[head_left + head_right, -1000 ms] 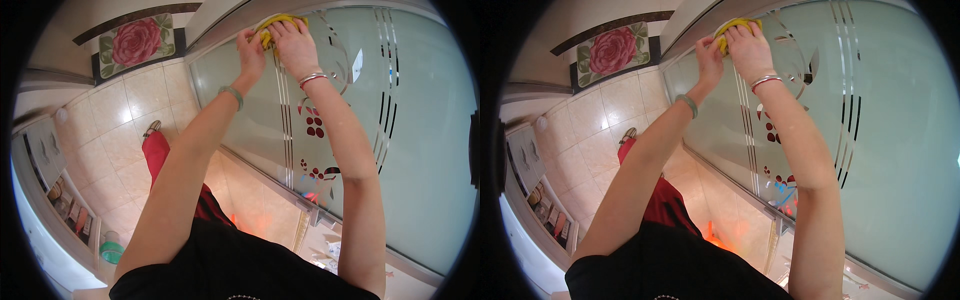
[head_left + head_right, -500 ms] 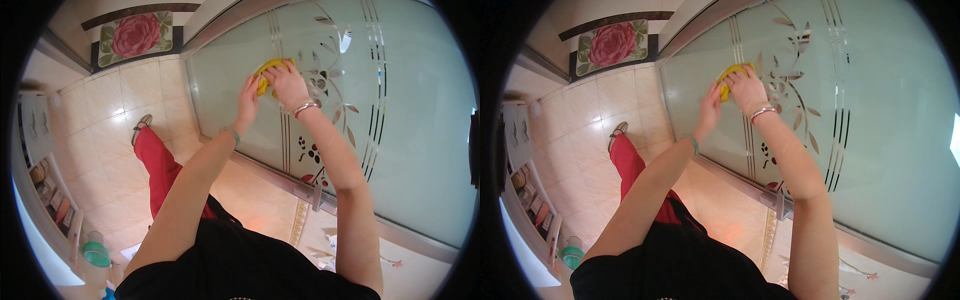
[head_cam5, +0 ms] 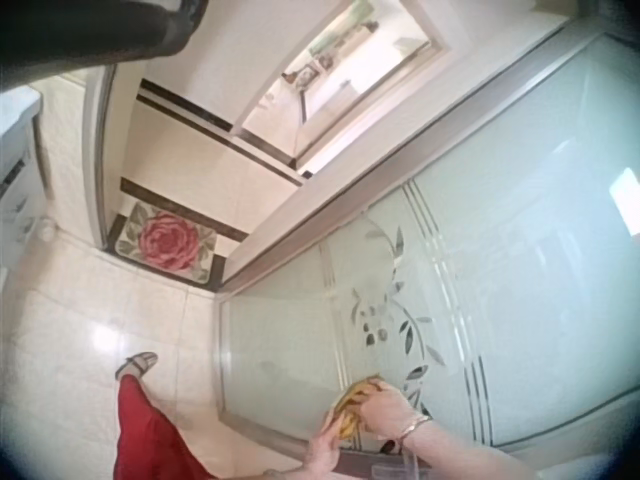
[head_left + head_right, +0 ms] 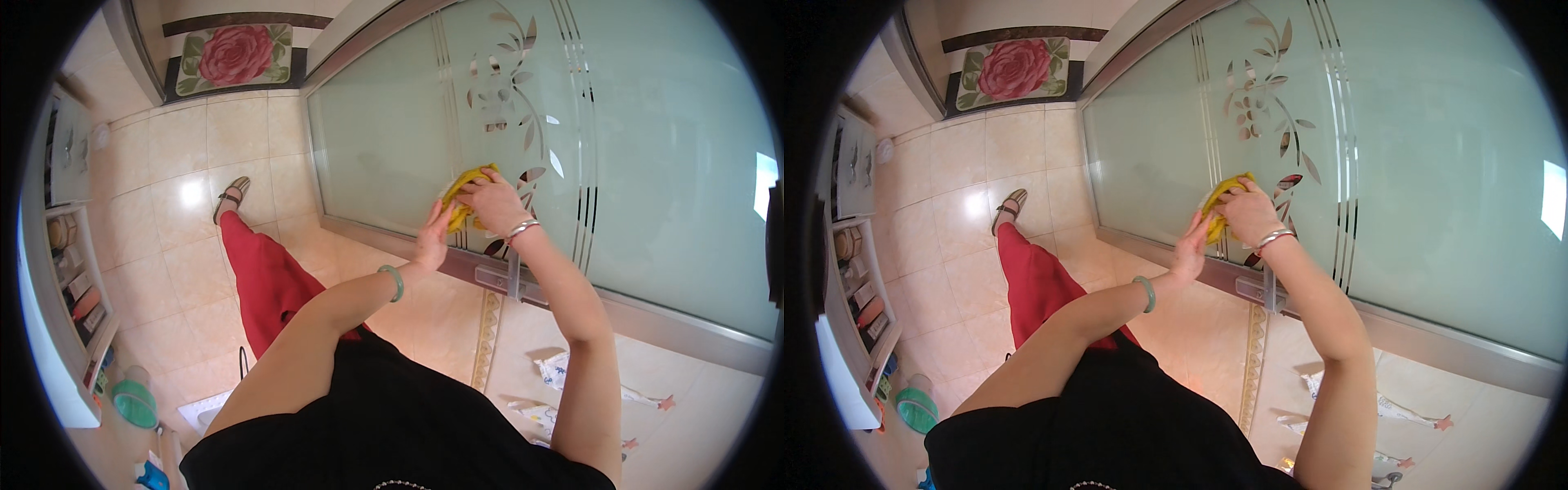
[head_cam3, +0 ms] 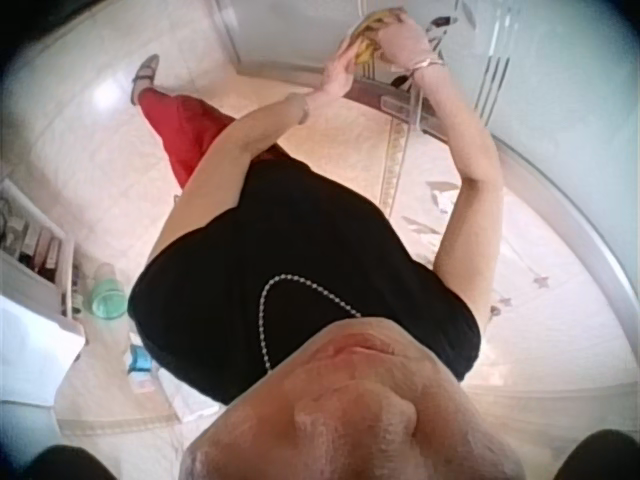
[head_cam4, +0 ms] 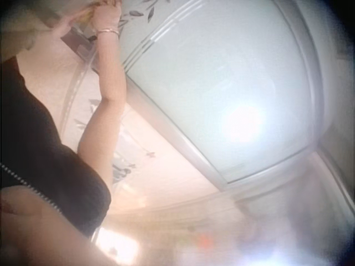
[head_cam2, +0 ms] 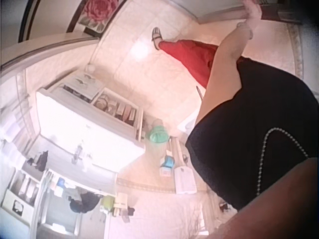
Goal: The person washes a blue cloth in a blue basin of water, wrings it out, and then uses a yellow cloth to wipe a glass shower door. The person scrubs the cloth in the water and then wipes the glass surface in broad strokes.
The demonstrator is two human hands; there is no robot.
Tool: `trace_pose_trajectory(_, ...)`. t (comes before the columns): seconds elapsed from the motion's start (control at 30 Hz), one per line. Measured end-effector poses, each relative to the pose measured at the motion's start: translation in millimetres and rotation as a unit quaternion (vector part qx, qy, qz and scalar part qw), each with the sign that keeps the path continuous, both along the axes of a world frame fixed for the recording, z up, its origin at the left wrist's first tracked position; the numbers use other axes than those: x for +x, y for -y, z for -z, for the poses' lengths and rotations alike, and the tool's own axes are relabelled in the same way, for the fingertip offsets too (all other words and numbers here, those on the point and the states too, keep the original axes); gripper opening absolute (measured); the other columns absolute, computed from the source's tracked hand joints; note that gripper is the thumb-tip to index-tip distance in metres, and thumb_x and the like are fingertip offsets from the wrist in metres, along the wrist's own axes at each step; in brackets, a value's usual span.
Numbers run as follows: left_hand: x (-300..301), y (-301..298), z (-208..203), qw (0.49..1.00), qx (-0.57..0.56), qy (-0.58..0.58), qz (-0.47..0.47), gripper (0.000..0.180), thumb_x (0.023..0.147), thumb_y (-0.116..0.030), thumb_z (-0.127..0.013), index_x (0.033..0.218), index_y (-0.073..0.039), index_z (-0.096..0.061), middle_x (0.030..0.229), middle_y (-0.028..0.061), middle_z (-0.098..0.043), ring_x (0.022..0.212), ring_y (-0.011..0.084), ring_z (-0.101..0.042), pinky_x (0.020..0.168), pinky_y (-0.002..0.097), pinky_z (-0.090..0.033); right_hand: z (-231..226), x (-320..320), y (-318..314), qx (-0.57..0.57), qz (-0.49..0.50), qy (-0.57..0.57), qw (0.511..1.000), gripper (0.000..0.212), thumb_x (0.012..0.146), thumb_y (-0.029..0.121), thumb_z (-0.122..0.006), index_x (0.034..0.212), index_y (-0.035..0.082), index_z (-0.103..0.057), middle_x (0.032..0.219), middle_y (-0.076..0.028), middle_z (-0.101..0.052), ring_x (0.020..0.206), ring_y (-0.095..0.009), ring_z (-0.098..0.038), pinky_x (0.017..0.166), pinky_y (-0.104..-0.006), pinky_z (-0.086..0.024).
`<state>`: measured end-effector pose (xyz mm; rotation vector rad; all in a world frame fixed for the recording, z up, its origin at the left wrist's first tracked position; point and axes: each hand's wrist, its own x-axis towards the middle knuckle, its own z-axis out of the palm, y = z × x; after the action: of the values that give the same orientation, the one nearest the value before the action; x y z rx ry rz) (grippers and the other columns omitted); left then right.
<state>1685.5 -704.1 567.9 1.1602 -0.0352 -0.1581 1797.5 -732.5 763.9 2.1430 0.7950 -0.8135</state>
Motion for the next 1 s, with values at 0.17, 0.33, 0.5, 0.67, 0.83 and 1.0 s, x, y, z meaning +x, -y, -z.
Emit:
trace_pose_trajectory(0.17, 7, -9, -64, 0.998, -0.032, 0.040, 0.021, 0.051, 0.098, -0.001, -0.046, 0.148, -0.014, -0.041, 0.158, 0.0227, -0.021, 0.147, 0.0362, -0.021, 0.116, 0.0375, -0.027, -62, -14, -13, 0.011, 0.033, 0.075, 0.997, 0.040, 0.080, 0.013, -0.064, 0.119, 0.018, -0.067, 0.125, -0.001, -0.063, 0.123, -0.017, -0.053, 0.116, -0.0391, -0.028)
trace_pose_trajectory(0.33, 53, -10, -102, 0.998, 0.019, 0.052, 0.011, 0.046, 0.100, -0.008, -0.047, 0.144, -0.003, -0.040, 0.159, 0.0254, -0.014, 0.147, 0.0407, -0.016, 0.119, 0.0437, -0.019, -79, 4, -17, 0.064, 0.024, 0.158, 0.985, 0.045, 0.079, 0.015, -0.064, 0.124, 0.008, -0.062, 0.127, -0.004, -0.061, 0.123, -0.018, -0.052, 0.117, -0.0398, -0.026)
trace_pose_trajectory(0.5, 90, -2, -90, 0.995, 0.019, 0.078, -0.054, 0.047, 0.096, 0.000, -0.047, 0.142, 0.002, -0.039, 0.158, 0.0252, -0.015, 0.146, 0.0411, -0.017, 0.118, 0.0446, -0.020, -54, 34, -17, 0.083, -0.013, 0.209, 0.974, 0.046, 0.083, 0.017, -0.059, 0.127, 0.004, -0.058, 0.129, -0.007, -0.060, 0.124, -0.019, -0.051, 0.117, -0.0402, -0.026)
trace_pose_trajectory(0.67, 148, 6, -68, 0.991, 0.002, 0.065, -0.121, 0.050, 0.092, 0.004, -0.046, 0.142, 0.002, -0.040, 0.159, 0.0234, -0.014, 0.145, 0.0428, -0.019, 0.117, 0.0473, -0.022, -23, 87, -19, 0.107, -0.044, 0.249, 0.961, 0.044, 0.086, 0.020, -0.054, 0.127, 0.003, -0.058, 0.128, -0.007, -0.060, 0.123, -0.019, -0.051, 0.116, -0.0396, -0.026)
trace_pose_trajectory(0.83, 235, -1, -28, 0.987, -0.038, 0.049, -0.146, 0.041, 0.097, -0.002, -0.047, 0.138, 0.000, -0.046, 0.159, 0.0225, -0.016, 0.145, 0.0421, -0.020, 0.117, 0.0423, -0.025, 9, 161, -26, 0.120, -0.072, 0.281, 0.949, 0.044, 0.086, 0.020, -0.055, 0.128, 0.006, -0.057, 0.127, -0.006, -0.060, 0.122, -0.018, -0.052, 0.116, -0.0385, -0.026)
trace_pose_trajectory(1.0, 327, -19, 8, 0.983, -0.011, 0.064, -0.174, 0.035, 0.096, -0.007, -0.053, 0.129, 0.002, -0.055, 0.158, 0.0243, -0.017, 0.141, 0.0392, -0.031, 0.115, 0.0390, -0.029, 39, 235, -27, 0.126, -0.096, 0.303, 0.940, 0.040, 0.087, 0.020, -0.056, 0.126, 0.009, -0.058, 0.125, -0.004, -0.060, 0.121, -0.017, -0.052, 0.114, -0.0381, -0.027)
